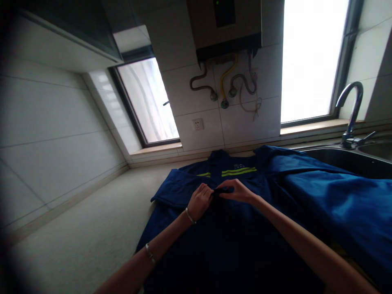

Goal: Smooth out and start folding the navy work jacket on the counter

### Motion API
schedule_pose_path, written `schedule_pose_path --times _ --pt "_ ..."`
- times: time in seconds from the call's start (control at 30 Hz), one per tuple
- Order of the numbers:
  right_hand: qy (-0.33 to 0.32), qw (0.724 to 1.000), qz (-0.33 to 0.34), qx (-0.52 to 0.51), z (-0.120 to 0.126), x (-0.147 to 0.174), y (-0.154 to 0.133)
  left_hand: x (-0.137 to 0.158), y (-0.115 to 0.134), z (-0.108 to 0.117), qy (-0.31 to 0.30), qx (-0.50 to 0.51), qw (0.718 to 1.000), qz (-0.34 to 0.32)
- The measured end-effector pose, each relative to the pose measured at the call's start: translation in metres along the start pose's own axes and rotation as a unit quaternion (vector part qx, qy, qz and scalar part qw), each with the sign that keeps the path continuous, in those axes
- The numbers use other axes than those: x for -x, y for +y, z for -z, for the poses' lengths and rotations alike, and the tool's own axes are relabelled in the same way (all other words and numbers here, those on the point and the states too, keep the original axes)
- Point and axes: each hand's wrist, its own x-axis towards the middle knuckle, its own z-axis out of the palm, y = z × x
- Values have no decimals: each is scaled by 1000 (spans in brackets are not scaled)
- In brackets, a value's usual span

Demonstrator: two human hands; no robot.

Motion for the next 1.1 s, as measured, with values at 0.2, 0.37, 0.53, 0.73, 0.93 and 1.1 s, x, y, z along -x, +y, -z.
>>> schedule_pose_path --times 0.2,0.37,0.53,0.73,0.93,1.1 --pt "53 992 40 103 -12 -1 5 0 0 1 32 59 996 52" --pt "71 982 68 161 -18 0 10 1 2 1 39 64 996 45" --pt "92 977 81 172 -18 1 11 1 2 -2 40 60 996 51" --pt "101 976 97 167 -18 0 7 0 5 -1 31 60 996 66" --pt "86 972 102 193 -18 1 5 -5 10 3 -22 15 999 42" --pt "52 968 105 220 -17 3 6 -7 12 8 -54 -10 998 17"
